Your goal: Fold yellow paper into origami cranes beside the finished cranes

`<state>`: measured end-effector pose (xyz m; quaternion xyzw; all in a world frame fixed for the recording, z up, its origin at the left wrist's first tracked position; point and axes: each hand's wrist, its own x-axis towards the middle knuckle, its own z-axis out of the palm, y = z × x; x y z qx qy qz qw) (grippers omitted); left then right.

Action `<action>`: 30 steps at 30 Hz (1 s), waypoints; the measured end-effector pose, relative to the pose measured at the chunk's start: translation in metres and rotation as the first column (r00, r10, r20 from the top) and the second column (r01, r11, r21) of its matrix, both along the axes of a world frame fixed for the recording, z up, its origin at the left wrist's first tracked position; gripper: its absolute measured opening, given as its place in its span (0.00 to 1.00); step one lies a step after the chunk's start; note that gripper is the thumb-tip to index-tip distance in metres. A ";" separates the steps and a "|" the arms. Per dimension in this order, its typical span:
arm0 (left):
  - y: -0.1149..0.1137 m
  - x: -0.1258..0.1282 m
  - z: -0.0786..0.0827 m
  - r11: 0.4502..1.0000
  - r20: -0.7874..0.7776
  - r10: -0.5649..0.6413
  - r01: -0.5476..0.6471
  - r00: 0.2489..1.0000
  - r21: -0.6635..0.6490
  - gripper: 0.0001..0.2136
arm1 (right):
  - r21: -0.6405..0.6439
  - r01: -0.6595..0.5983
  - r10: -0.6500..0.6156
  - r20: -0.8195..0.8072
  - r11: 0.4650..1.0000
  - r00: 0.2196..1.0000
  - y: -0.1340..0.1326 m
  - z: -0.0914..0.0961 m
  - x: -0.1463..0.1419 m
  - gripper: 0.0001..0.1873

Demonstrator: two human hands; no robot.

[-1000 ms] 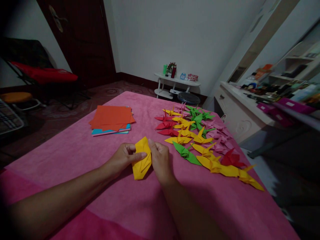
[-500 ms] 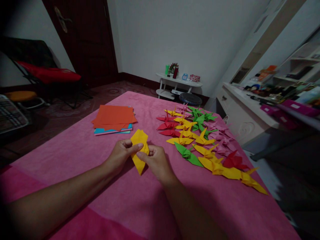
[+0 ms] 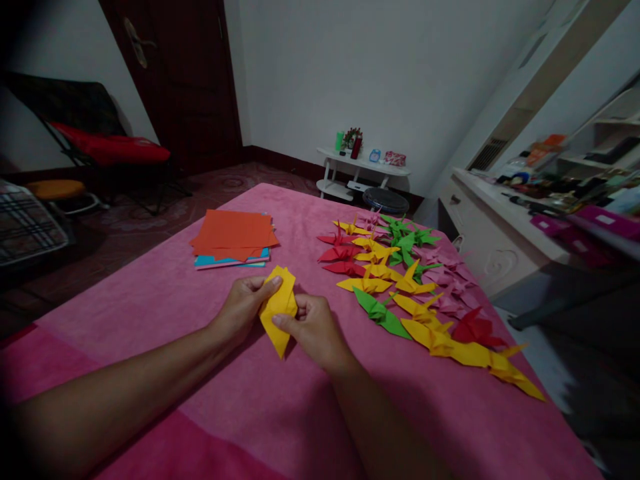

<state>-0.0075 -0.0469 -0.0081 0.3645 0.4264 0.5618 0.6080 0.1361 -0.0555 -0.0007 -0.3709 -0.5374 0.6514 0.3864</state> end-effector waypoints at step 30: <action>0.003 -0.001 0.009 0.999 -0.091 -0.037 0.035 0.995 -0.017 0.25 | -0.055 -0.036 0.038 0.043 0.998 0.998 -0.005 0.005 -0.002 0.13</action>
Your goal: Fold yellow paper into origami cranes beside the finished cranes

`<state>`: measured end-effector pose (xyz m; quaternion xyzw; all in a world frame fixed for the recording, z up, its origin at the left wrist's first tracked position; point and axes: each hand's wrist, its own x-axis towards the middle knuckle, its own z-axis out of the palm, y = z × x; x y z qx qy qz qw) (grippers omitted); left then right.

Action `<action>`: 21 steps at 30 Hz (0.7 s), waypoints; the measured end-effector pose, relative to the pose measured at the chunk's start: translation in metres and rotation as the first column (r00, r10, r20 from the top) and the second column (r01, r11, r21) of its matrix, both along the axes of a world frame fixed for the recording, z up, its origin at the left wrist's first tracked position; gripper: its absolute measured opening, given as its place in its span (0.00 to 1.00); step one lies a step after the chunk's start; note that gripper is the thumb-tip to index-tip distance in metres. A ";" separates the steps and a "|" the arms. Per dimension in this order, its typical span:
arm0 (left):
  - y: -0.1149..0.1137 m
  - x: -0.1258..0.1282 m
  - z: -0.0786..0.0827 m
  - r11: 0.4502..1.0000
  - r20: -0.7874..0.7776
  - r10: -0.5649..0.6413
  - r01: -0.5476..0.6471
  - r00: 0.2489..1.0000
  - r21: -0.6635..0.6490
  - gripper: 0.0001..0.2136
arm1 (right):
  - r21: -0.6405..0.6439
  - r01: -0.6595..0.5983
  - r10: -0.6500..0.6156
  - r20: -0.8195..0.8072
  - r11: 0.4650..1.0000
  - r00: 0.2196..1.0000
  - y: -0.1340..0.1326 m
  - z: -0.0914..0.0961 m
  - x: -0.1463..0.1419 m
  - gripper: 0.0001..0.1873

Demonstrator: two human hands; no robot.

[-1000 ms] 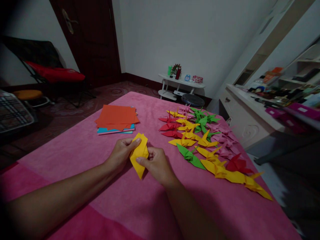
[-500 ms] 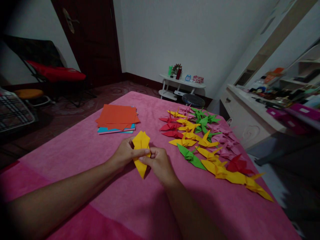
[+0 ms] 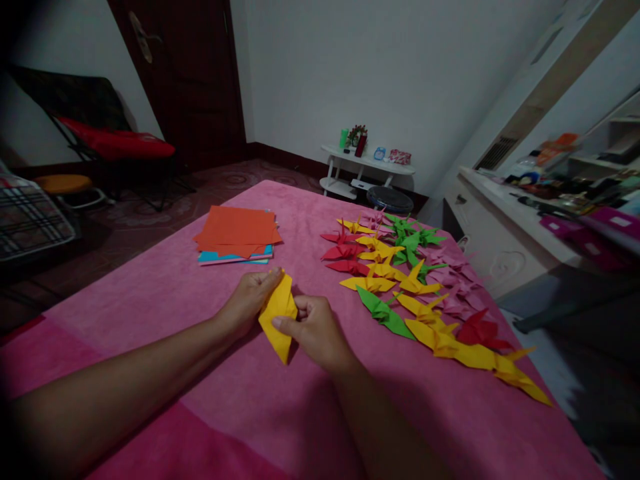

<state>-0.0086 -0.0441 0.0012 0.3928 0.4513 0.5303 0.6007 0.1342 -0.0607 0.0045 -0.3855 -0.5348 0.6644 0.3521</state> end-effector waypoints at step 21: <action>0.005 -0.005 -0.005 0.989 0.102 -0.150 0.147 0.983 0.031 0.18 | 0.077 0.296 -0.291 -0.072 0.952 0.954 0.010 -0.011 0.004 0.18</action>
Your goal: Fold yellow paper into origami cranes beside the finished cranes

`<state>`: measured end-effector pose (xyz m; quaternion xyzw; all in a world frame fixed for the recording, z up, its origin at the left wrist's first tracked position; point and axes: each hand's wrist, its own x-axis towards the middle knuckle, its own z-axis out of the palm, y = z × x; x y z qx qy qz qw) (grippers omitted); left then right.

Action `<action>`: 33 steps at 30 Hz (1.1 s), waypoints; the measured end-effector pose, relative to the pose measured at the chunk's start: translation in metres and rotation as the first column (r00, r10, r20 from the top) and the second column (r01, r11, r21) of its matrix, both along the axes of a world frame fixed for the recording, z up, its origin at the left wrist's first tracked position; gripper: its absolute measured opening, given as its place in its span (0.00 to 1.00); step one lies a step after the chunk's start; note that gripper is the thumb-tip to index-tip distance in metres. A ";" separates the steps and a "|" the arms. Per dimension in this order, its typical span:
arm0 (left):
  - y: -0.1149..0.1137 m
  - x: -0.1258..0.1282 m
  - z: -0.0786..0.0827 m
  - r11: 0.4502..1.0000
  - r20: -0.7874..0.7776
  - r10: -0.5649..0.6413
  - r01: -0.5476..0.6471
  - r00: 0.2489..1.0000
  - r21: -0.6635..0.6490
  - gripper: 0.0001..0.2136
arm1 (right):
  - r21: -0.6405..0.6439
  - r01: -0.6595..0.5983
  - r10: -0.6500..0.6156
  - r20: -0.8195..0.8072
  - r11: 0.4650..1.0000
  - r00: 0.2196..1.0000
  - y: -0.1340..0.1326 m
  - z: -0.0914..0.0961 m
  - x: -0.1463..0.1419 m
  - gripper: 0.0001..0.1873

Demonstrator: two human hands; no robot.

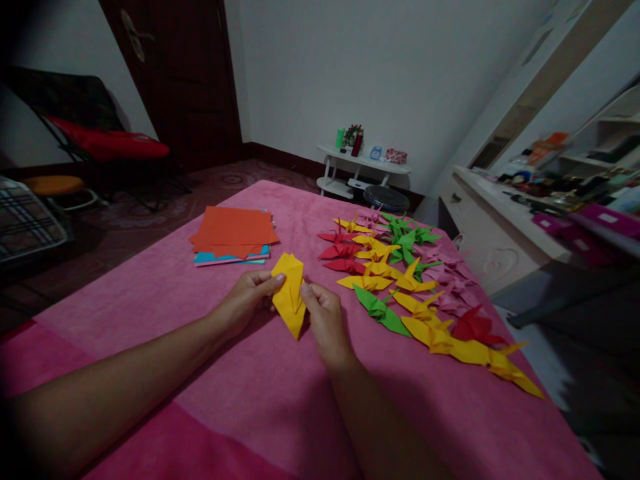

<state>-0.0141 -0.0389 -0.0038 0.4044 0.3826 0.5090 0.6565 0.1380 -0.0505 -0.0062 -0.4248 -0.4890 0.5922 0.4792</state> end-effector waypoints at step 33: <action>0.000 0.005 -0.005 0.999 0.066 0.032 -0.033 0.997 0.017 0.16 | 0.217 0.153 -0.192 0.168 0.964 0.967 0.005 0.003 0.001 0.13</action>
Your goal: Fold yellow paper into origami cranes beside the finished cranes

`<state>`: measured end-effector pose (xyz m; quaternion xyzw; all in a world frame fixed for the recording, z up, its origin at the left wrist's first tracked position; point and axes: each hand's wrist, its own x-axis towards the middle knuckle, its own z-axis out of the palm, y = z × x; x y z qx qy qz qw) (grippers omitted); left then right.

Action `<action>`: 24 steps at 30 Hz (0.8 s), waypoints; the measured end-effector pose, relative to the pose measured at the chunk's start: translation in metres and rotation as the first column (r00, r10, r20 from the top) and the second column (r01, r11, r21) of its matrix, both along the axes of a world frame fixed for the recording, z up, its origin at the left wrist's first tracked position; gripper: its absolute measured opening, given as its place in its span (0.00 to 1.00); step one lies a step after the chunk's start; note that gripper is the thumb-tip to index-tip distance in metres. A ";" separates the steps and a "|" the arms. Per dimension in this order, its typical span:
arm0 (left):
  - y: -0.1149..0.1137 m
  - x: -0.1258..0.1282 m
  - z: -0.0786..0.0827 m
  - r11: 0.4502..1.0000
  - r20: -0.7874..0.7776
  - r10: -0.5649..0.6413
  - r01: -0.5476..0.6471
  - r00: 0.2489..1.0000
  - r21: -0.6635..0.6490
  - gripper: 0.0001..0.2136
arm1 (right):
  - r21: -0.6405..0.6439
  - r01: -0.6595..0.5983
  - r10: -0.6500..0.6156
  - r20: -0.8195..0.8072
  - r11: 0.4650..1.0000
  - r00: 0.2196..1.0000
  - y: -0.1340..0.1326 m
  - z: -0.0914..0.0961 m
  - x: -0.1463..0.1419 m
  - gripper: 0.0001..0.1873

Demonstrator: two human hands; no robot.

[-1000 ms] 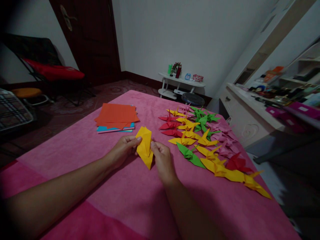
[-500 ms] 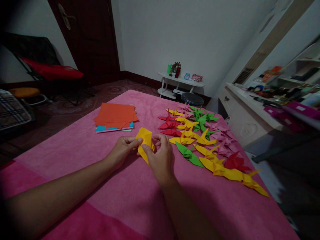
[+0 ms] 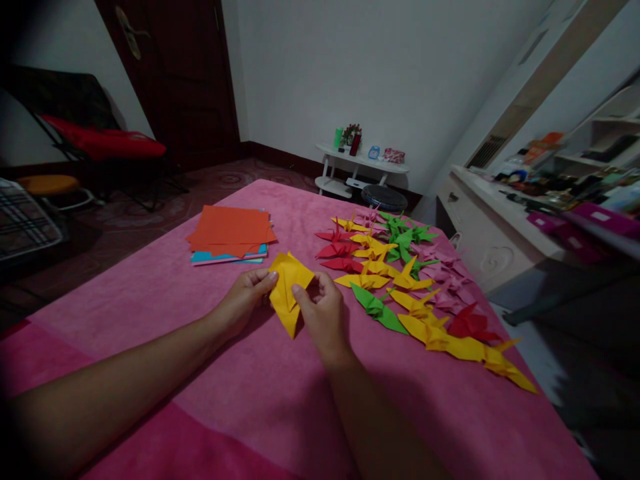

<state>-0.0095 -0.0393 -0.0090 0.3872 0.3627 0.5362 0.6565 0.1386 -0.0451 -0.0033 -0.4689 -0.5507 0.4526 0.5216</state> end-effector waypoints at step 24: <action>-0.002 0.000 0.007 0.997 -0.121 0.034 -0.025 0.992 0.075 0.32 | -0.037 0.062 -0.064 -0.068 0.997 0.996 0.003 0.000 0.002 0.21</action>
